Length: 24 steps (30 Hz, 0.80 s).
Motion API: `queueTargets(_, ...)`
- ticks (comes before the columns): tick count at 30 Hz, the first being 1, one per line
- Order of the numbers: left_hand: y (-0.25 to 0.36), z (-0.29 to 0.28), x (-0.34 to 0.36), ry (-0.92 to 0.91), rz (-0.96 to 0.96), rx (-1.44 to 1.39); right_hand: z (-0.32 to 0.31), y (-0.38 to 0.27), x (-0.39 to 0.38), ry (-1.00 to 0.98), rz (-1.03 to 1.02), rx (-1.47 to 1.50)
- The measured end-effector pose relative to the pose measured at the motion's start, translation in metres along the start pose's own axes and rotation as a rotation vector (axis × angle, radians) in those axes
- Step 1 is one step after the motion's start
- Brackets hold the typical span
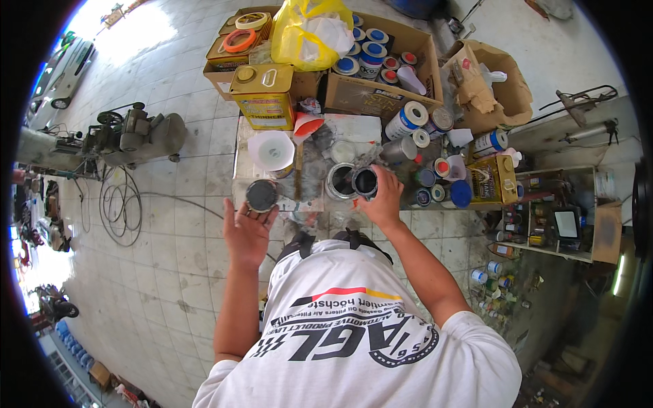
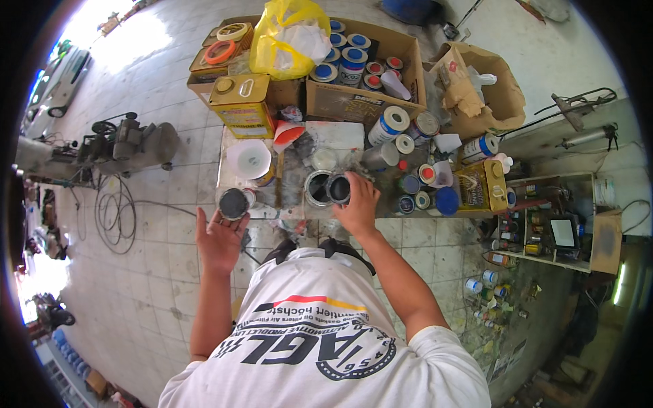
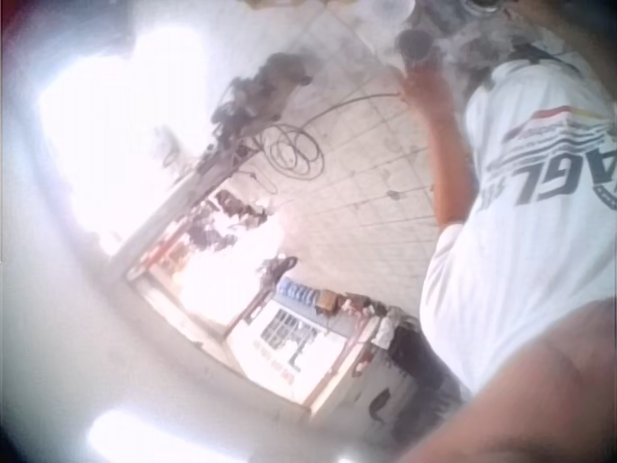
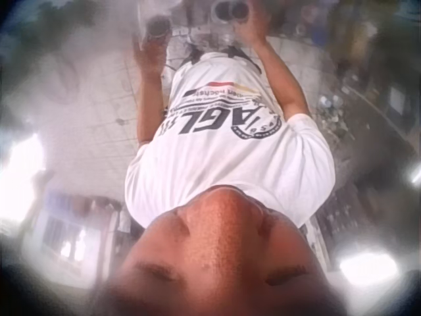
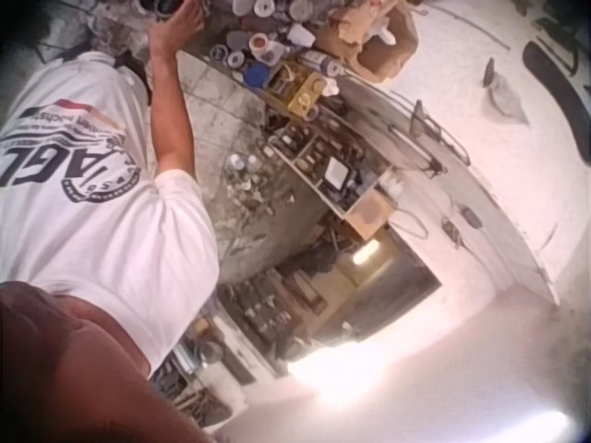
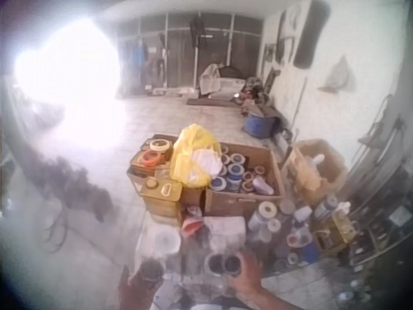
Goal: The person stirs a dark liquid in a small metal can, then pours it into a white plastic cup. They wipe the can's rim with a cloth, add a small amount of liquid from a yellow bottle, and stir the mixture in the cup.
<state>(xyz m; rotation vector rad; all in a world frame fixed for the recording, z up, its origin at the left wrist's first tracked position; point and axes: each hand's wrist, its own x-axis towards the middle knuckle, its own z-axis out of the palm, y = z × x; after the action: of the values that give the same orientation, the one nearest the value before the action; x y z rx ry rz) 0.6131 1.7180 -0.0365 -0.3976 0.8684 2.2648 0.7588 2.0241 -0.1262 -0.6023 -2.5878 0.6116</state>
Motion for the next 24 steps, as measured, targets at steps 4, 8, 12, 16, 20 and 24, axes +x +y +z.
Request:
queueTargets(4, -0.028, 0.005, 0.015, -0.037, -0.079, 0.087, -0.003, -0.002, -0.005, 0.015, 0.080, 0.066)
queueTargets(8, -0.061, 0.025, 0.043, -0.058, -0.161, 0.217, -0.010, -0.001, -0.012, 0.009, 0.134, 0.104)
queueTargets(12, -0.111, 0.059, 0.068, -0.152, -0.033, 0.541, -0.028, -0.009, -0.018, -0.018, 0.097, 0.162)
queueTargets(16, -0.132, 0.116, 0.054, -0.569, 0.350, 1.469, -0.047, -0.005, -0.017, 0.046, 0.194, 0.217)
queueTargets(20, -0.171, 0.134, 0.033, -0.893, 0.729, 1.796, -0.062, 0.017, -0.021, 0.128, 0.183, 0.230)
queueTargets(24, -0.202, 0.148, 0.024, -0.934, 0.788, 1.829, -0.073, 0.042, -0.028, 0.174, 0.189, 0.270)
